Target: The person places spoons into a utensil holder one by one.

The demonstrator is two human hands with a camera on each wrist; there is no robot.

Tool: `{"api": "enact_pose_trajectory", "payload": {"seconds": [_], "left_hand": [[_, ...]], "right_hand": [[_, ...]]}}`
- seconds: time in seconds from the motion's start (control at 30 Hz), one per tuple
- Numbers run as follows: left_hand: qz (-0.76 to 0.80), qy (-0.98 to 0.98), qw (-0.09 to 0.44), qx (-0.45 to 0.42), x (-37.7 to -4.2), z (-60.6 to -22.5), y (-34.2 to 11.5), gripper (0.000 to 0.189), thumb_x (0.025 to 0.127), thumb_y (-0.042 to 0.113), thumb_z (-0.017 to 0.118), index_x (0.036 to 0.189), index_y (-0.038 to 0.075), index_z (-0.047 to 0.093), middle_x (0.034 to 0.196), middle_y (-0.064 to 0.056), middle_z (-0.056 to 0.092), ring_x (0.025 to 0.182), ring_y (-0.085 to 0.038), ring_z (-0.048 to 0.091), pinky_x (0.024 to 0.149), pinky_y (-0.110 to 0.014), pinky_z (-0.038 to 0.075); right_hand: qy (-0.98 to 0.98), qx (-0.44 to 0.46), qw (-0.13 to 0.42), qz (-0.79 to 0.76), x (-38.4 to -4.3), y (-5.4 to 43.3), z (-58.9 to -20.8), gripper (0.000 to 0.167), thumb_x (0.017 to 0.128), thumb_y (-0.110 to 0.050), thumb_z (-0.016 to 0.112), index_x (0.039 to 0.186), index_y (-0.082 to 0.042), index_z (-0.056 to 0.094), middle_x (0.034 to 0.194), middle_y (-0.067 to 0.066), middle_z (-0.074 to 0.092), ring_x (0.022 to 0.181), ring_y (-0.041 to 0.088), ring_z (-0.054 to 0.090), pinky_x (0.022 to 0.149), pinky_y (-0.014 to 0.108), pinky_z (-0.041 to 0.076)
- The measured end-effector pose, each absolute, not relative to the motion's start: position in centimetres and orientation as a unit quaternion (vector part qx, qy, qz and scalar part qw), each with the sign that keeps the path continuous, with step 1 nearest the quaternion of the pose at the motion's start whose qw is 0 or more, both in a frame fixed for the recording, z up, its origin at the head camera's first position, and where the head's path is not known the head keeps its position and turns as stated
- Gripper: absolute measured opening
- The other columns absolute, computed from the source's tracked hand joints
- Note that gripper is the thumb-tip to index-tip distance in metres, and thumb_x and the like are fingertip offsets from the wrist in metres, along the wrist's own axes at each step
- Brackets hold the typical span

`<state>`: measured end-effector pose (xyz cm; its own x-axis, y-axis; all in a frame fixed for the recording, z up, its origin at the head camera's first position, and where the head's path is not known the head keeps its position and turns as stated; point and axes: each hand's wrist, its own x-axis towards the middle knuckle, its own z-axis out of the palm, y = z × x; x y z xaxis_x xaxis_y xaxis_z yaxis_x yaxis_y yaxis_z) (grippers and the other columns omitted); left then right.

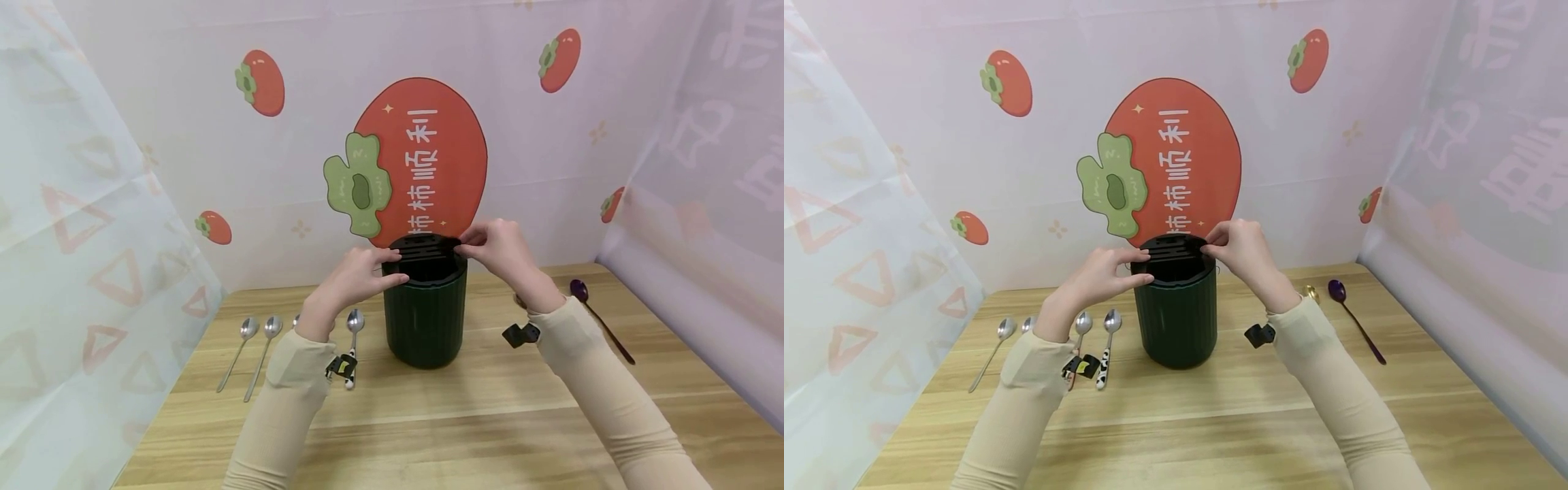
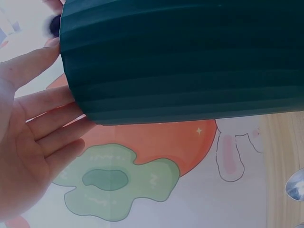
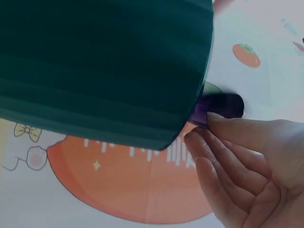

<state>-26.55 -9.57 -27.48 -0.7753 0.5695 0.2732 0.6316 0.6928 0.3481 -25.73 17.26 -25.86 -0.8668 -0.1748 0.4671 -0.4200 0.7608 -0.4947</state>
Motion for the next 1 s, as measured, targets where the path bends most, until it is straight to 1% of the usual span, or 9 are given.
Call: {"api": "enact_pose_trajectory", "payload": {"seconds": [0.1, 0.2, 0.4, 0.5, 0.77, 1.0], "left_hand": [[-0.217, -0.917, 0.071, -0.326, -26.6, -27.5, -9.6, 0.052, 0.089, 0.044, 0.063, 0.128, 0.009, 0.061, 0.132, -0.001, 0.059, 0.087, -0.017, 0.06, 0.092, -0.036, 0.049], [-0.218, -0.917, 0.072, -0.325, -26.6, -27.6, -9.6, 0.052, 0.089, 0.043, 0.063, 0.128, 0.01, 0.061, 0.132, -0.001, 0.06, 0.099, -0.018, 0.061, 0.094, -0.036, 0.048], [-0.22, -0.916, 0.077, -0.327, -26.5, -27.6, -9.6, 0.051, 0.088, 0.042, 0.064, 0.127, 0.01, 0.061, 0.13, -0.002, 0.061, 0.115, -0.02, 0.059, 0.097, -0.038, 0.047], [-0.22, -0.914, 0.08, -0.33, -26.6, -27.6, -9.5, 0.051, 0.088, 0.042, 0.064, 0.127, 0.01, 0.061, 0.129, -0.002, 0.061, 0.116, -0.02, 0.058, 0.098, -0.038, 0.047], [-0.221, -0.913, 0.083, -0.332, -26.6, -27.6, -9.5, 0.051, 0.088, 0.042, 0.064, 0.127, 0.009, 0.061, 0.129, -0.002, 0.061, 0.112, -0.02, 0.06, 0.096, -0.038, 0.048], [-0.223, -0.913, 0.083, -0.331, -26.6, -27.6, -9.5, 0.051, 0.088, 0.042, 0.064, 0.127, 0.009, 0.061, 0.129, -0.002, 0.061, 0.111, -0.02, 0.06, 0.095, -0.038, 0.048]], "right_hand": [[-0.917, 0.16, 0.192, 0.312, -25.4, 18.0, -25.7, 0.014, 0.085, -0.019, 0.071, 0.092, -0.007, 0.074, 0.085, 0.01, 0.074, 0.076, 0.021, 0.069, 0.067, 0.037, 0.053], [-0.917, 0.154, 0.194, 0.313, -25.0, 18.9, -25.7, 0.014, 0.086, -0.02, 0.07, 0.094, -0.008, 0.073, 0.086, 0.009, 0.074, 0.076, 0.021, 0.068, 0.068, 0.038, 0.053], [-0.917, 0.142, 0.211, 0.308, -24.9, 20.5, -26.2, 0.013, 0.087, -0.021, 0.069, 0.094, -0.01, 0.073, 0.081, 0.007, 0.073, 0.075, 0.02, 0.067, 0.068, 0.035, 0.05], [-0.92, 0.127, 0.211, 0.305, -25.0, 21.3, -26.8, 0.013, 0.087, -0.021, 0.069, 0.094, -0.011, 0.073, 0.08, 0.006, 0.073, 0.075, 0.02, 0.067, 0.068, 0.034, 0.048], [-0.928, 0.095, 0.184, 0.311, -25.4, 23.0, -28.5, 0.02, 0.088, -0.024, 0.068, 0.098, -0.007, 0.071, 0.087, 0.01, 0.073, 0.08, 0.025, 0.068, 0.073, 0.043, 0.052], [-0.934, 0.079, 0.17, 0.306, -25.7, 24.4, -30.0, 0.023, 0.09, -0.026, 0.066, 0.099, -0.005, 0.07, 0.092, 0.014, 0.072, 0.083, 0.029, 0.068, 0.074, 0.045, 0.053]]}}
